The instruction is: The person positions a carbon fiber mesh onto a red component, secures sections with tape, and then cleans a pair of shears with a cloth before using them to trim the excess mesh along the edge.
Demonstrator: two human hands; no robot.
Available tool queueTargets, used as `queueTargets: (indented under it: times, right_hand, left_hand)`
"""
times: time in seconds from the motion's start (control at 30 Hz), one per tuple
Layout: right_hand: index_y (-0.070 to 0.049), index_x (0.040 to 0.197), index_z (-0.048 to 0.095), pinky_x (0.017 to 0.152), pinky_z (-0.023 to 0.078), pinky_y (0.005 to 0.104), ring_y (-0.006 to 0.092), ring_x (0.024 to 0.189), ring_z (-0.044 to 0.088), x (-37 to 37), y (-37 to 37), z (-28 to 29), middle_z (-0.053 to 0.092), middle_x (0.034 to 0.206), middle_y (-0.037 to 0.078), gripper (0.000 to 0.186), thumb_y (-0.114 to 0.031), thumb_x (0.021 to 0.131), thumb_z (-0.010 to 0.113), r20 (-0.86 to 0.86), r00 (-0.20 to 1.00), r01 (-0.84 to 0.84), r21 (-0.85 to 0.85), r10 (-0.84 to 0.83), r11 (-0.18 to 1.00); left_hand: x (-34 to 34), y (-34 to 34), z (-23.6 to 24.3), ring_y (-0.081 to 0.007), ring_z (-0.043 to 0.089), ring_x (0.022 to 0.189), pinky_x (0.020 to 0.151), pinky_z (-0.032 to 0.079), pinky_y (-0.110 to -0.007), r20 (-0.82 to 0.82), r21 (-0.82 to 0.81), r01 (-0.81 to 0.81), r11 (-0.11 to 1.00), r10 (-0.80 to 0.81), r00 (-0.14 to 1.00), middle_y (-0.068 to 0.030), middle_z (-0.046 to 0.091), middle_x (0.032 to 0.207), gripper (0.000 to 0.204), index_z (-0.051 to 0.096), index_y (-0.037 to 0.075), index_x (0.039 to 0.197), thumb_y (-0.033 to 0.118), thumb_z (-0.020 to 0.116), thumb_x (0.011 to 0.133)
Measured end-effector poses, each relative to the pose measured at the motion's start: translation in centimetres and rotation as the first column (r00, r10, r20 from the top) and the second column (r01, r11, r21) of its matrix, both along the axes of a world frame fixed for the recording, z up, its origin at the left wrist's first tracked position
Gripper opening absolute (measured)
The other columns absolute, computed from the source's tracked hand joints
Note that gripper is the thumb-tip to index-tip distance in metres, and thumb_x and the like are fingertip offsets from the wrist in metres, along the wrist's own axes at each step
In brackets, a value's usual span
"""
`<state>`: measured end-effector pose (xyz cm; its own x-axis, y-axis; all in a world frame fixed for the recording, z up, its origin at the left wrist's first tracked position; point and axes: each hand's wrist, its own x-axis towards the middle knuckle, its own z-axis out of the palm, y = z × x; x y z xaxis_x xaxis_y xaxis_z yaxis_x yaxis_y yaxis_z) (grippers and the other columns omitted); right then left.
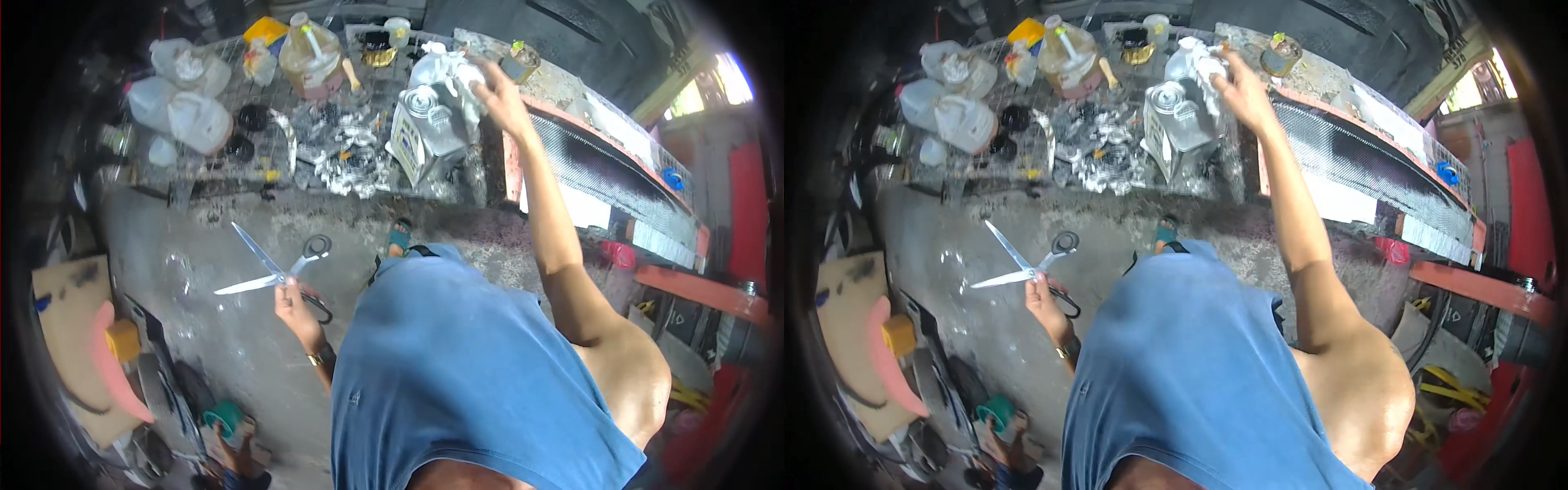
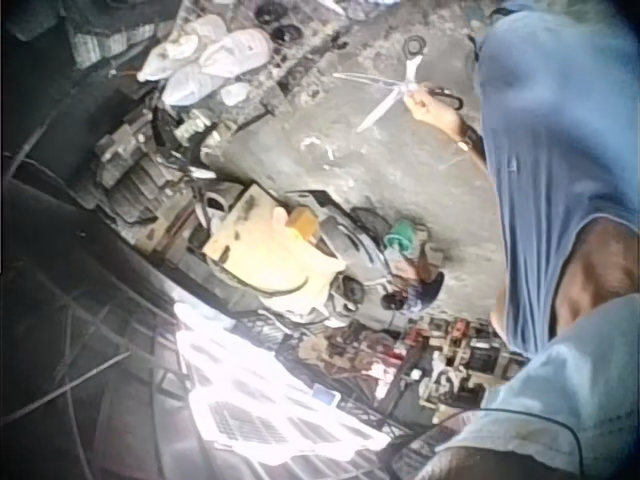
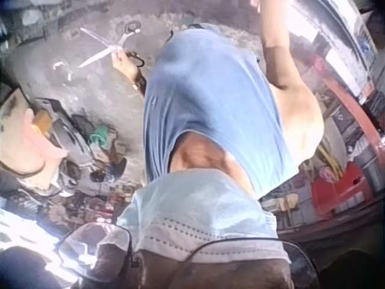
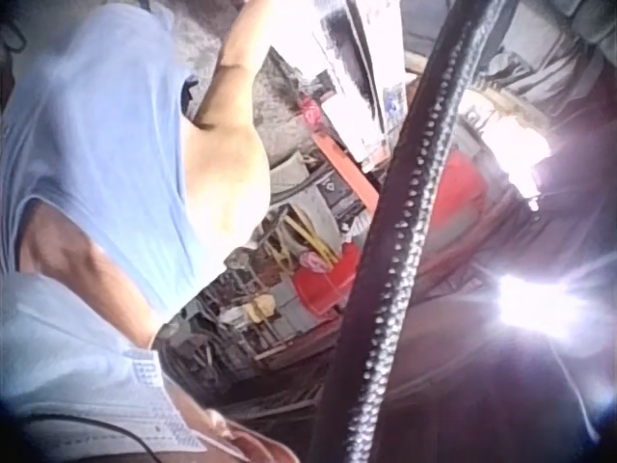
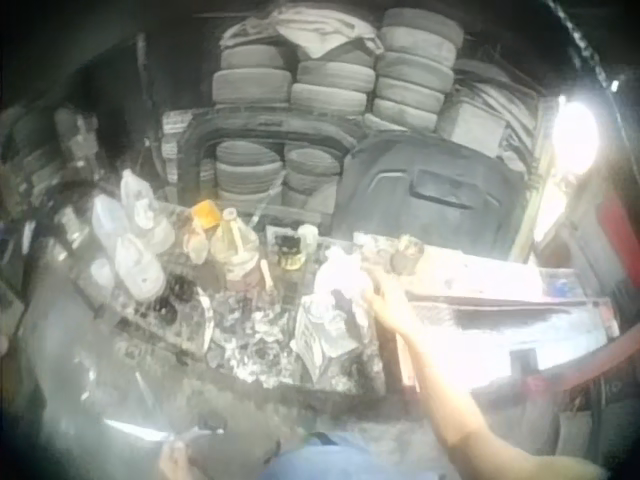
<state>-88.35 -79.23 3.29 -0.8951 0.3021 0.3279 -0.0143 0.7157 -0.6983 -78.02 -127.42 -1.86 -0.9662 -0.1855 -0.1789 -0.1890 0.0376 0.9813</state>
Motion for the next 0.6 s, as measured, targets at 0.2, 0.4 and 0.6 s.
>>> queueTargets:
  times: [0.2,0.4,0.6]
  right_hand:
    - [-0.008,0.128,0.055,0.087,0.047,0.0448,0.0388,0.102,0.059,-1.9,-5.5,-2.8,0.061,0.109,0.021,0.042,-0.021,0.089,0.058,0.124,0.985,0.09,0.24,-0.123,0.967]
    - [-0.011,0.128,0.057,0.091,0.042,0.0454,0.0361,0.108,0.053,-2.1,-8.5,-2.8,0.058,0.112,0.014,0.043,-0.031,0.09,0.06,0.209,0.964,0.107,0.254,-0.162,0.961]
    - [-0.026,0.145,0.04,0.101,0.034,0.0621,0.041,0.13,0.039,-1.3,-10.8,-4.0,0.041,0.143,0.016,0.083,-0.061,0.075,0.068,0.285,0.892,0.125,0.588,-0.35,0.799]
  left_hand:
    - [-7.4,2.1,-0.2,-0.0118,0.052,0.053,0.051,0.043,-0.027,0.011,0.019,0.25,0.968,-0.25,0.968,-0.0049,0.054,0.063,0.025,0.051,0.003,0.081,0.019,0.051,0.1]
    - [-14.4,0.8,0.2,-0.0113,0.054,0.056,0.053,0.045,-0.027,0.041,0.108,0.473,0.874,-0.48,0.877,-0.0039,0.055,0.063,0.023,0.052,0.002,0.082,0.016,0.052,0.1]
    - [-20.4,-1.6,0.6,-0.0103,0.053,0.056,0.054,0.048,-0.027,0.071,0.188,0.586,0.788,-0.606,0.792,-0.0039,0.054,0.065,0.025,0.049,0.003,0.078,0.014,0.052,0.1]
